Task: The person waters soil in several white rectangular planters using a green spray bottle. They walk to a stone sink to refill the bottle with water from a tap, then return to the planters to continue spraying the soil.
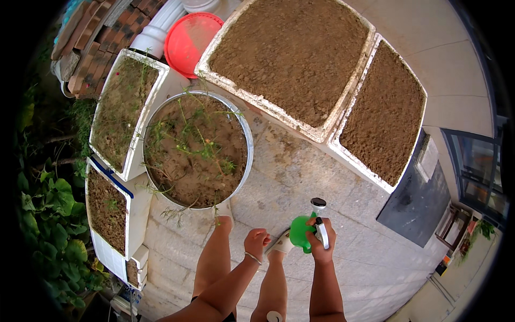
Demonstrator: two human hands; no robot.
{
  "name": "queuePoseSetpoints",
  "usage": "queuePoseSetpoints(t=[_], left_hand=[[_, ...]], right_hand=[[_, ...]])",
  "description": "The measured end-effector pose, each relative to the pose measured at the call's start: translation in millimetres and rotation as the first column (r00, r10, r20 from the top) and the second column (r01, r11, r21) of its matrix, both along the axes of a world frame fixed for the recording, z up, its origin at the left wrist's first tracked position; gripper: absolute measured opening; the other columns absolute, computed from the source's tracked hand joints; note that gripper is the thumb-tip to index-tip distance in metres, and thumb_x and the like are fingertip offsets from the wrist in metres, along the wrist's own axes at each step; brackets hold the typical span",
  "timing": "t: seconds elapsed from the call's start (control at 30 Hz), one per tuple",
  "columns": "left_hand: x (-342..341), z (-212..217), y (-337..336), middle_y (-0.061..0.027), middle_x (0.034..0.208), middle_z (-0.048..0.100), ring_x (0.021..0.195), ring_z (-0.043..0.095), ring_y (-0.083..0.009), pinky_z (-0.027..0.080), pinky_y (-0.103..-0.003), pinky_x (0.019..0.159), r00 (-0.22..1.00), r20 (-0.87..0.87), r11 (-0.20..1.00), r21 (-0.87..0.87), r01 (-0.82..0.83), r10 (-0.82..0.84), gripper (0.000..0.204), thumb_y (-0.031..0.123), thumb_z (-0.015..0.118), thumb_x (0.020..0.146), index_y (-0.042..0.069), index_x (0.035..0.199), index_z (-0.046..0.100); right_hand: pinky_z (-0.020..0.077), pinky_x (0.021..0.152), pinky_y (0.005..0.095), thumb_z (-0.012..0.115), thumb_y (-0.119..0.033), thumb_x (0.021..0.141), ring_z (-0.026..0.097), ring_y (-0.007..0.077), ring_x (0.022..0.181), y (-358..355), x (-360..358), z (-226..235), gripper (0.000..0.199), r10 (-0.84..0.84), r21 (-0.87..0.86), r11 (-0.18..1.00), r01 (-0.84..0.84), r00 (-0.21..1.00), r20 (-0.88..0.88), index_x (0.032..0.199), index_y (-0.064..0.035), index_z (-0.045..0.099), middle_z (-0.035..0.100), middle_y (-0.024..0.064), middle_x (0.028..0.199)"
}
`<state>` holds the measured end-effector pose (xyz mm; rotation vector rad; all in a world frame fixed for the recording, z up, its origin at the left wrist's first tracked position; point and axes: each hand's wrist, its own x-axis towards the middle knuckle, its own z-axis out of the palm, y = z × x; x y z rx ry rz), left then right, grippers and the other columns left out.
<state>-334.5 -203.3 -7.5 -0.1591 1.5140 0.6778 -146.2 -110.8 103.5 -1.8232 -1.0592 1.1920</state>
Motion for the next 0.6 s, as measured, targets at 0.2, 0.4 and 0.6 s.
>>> queuePoseSetpoints(t=[0.2,0.4,0.6], left_hand=[[1.2,3.5,0.7,-0.0085,0.084,0.067,0.066,0.065,-0.0164,0.050,-0.027,0.059,1.000,-0.002,1.000,0.003,0.000,0.000,0.012,0.013,0.062,0.090,0.005,0.099,0.063],[1.9,4.9,2.6,-0.0081,0.082,0.067,0.066,0.065,-0.0160,0.049,-0.027,0.058,1.000,-0.008,1.000,-0.005,-0.009,0.009,0.010,0.011,0.063,0.090,0.005,0.098,0.063],[3.9,1.1,-0.4,-0.0093,0.085,0.068,0.067,0.066,-0.0172,0.050,-0.027,0.060,1.000,-0.014,1.000,0.001,0.016,-0.016,0.014,0.013,0.061,0.090,0.005,0.101,0.062]], right_hand=[[0.0484,0.083,0.0346,0.060,0.010,0.065,0.061,0.0260,0.091,2.4,-1.5,1.4,0.034,0.025,-0.020,0.999,-0.025,1.000,0.001,0.096,-0.0050,0.063,0.064,0.0099,0.095],[0.0478,0.079,0.0317,0.059,0.010,0.068,0.060,0.0194,0.086,2.7,-0.8,-0.1,0.033,0.072,0.034,0.997,-0.073,0.997,0.031,0.097,-0.0056,0.062,0.064,0.0078,0.094],[0.0475,0.078,0.0309,0.059,0.011,0.067,0.060,0.0173,0.085,-5.9,8.8,-5.8,0.034,0.137,0.031,0.990,-0.139,0.990,0.040,0.097,-0.0051,0.061,0.062,0.0073,0.094]])
